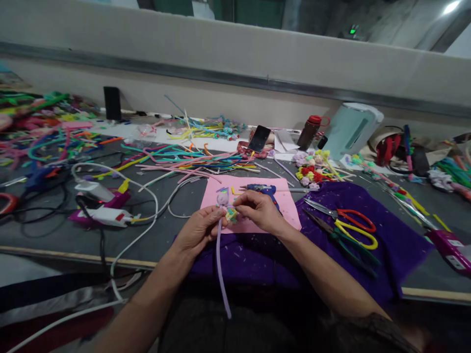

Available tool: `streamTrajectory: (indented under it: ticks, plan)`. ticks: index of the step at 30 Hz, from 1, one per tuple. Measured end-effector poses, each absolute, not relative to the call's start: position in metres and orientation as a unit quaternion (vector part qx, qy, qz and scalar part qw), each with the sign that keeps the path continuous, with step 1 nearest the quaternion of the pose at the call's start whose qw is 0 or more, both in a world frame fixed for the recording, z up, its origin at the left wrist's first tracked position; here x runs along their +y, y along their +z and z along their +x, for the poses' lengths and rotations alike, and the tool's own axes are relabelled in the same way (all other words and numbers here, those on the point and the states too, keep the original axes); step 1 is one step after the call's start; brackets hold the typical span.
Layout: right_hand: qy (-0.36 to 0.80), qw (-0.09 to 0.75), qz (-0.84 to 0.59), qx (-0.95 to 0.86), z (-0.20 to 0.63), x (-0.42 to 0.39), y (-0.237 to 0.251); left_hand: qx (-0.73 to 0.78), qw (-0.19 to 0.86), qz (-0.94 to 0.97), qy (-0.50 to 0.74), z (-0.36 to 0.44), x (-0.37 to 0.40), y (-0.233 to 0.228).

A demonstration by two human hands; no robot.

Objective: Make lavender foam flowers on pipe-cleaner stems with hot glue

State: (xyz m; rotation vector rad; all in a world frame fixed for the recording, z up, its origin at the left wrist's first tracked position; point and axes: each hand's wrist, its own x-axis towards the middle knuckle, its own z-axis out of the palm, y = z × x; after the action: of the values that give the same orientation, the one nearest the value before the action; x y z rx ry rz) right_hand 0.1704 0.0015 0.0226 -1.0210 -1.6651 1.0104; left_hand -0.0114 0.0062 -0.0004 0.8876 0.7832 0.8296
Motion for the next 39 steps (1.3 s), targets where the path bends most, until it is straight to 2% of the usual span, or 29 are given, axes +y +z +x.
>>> streamTrajectory:
  ticks: [6, 9, 11, 15, 18, 22, 27, 34, 39]
  plan:
    - [0.177, 0.437, -0.359, -0.805, 0.163, -0.004, 0.02, 0.348, 0.751, 0.421, 0.372, -0.011, 0.005, -0.001]
    - [0.157, 0.442, -0.348, -0.811, 0.162, -0.005, 0.019, 0.35, 0.747, 0.423, 0.376, -0.012, 0.005, -0.001]
    - [0.226, 0.453, -0.37, -0.779, 0.165, -0.004, 0.019, 0.358, 0.742, 0.417, 0.383, -0.011, 0.005, 0.0]
    - [0.471, 0.452, -0.42, -0.63, 0.174, 0.002, 0.02, 0.369, 0.739, 0.402, 0.396, -0.01, 0.003, 0.003]
    - [0.569, 0.43, -0.416, -0.564, 0.175, 0.004, 0.02, 0.376, 0.729, 0.402, 0.407, -0.01, 0.002, 0.004]
    - [0.596, 0.403, -0.393, -0.573, 0.167, 0.0, 0.021, 0.382, 0.712, 0.427, 0.406, -0.009, 0.002, 0.002]
    - [0.592, 0.423, -0.374, -0.575, 0.161, -0.004, 0.021, 0.37, 0.708, 0.449, 0.401, -0.009, 0.001, 0.002]
    - [0.734, 0.379, -0.329, -0.457, 0.166, 0.0, 0.014, 0.342, 0.74, 0.431, 0.388, -0.012, 0.001, 0.002]
    - [0.705, 0.418, -0.364, -0.443, 0.165, 0.003, 0.011, 0.352, 0.737, 0.429, 0.385, -0.013, 0.001, 0.003]
